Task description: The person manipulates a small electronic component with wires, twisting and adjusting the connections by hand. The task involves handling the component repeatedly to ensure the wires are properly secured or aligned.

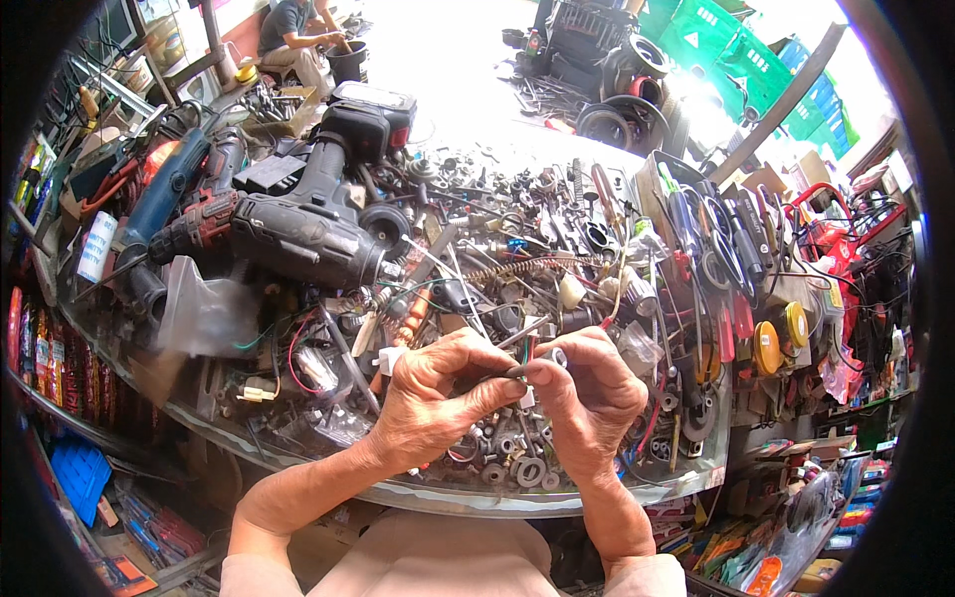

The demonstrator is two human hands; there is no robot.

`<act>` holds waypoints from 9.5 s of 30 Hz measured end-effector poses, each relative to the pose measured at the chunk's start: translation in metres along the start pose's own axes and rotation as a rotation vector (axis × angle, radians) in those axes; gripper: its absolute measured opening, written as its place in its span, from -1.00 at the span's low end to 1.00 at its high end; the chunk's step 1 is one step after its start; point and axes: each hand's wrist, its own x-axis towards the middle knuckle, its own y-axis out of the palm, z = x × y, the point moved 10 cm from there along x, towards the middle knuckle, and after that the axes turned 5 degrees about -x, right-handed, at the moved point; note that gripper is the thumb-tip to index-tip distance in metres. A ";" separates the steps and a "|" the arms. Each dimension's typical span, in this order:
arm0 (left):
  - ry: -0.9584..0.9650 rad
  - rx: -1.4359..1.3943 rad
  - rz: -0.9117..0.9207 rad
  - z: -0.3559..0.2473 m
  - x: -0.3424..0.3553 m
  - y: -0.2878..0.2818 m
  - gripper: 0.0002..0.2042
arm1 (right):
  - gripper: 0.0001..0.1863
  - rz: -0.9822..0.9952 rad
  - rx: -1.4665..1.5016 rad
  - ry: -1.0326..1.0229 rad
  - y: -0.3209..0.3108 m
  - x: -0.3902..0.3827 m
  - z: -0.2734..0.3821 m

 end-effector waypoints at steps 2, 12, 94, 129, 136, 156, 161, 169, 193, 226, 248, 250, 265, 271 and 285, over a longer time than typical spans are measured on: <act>0.105 0.227 0.064 -0.014 0.001 0.005 -0.85 | -0.82 -0.022 -0.004 0.011 -0.001 0.000 0.002; -0.152 -0.129 0.053 0.004 -0.001 0.009 -0.81 | -0.86 0.029 0.076 0.186 0.002 0.001 -0.006; -0.329 -0.210 -0.022 0.023 0.001 -0.007 -0.82 | -0.87 0.106 -0.716 0.247 -0.037 0.016 -0.041; -0.363 -0.115 -0.004 0.021 -0.005 0.004 -0.73 | -0.78 0.050 -0.087 0.481 -0.022 0.013 -0.053; -0.327 -0.030 0.028 0.017 -0.004 0.004 -0.68 | -0.74 0.136 0.103 0.453 -0.005 0.009 -0.037; -0.359 -0.133 0.016 0.019 -0.008 0.003 -0.75 | -0.71 0.254 0.222 0.566 0.006 0.001 -0.044; -0.326 -0.087 0.024 0.014 -0.006 0.003 -0.79 | -0.72 0.259 0.200 0.537 0.005 0.001 -0.045; -0.036 0.104 -0.029 0.002 0.001 -0.003 -0.84 | -0.74 0.245 0.064 0.431 0.004 0.004 -0.035; 0.138 0.279 0.020 -0.020 0.002 0.000 -0.84 | -0.73 0.172 0.196 0.443 0.009 0.001 -0.025; 0.009 0.115 0.036 -0.011 -0.001 0.005 -0.80 | -0.73 0.185 0.160 0.446 0.009 0.000 -0.029; 0.084 0.227 -0.005 -0.015 0.001 -0.002 -0.78 | -0.70 0.237 0.180 0.410 0.012 -0.001 -0.023; 0.087 0.194 -0.007 -0.016 0.001 -0.002 -0.77 | -0.73 0.201 0.166 0.428 0.013 0.000 -0.022; 0.106 0.193 -0.015 -0.015 0.000 -0.003 -0.77 | -0.67 0.192 0.178 0.450 0.015 -0.002 -0.024; 0.115 0.240 0.034 -0.018 -0.002 0.002 -0.76 | -0.55 0.225 0.096 0.297 0.005 -0.001 -0.028; 0.017 -0.021 -0.129 -0.012 0.003 -0.018 -0.77 | -0.44 0.239 0.414 0.457 0.013 0.000 -0.023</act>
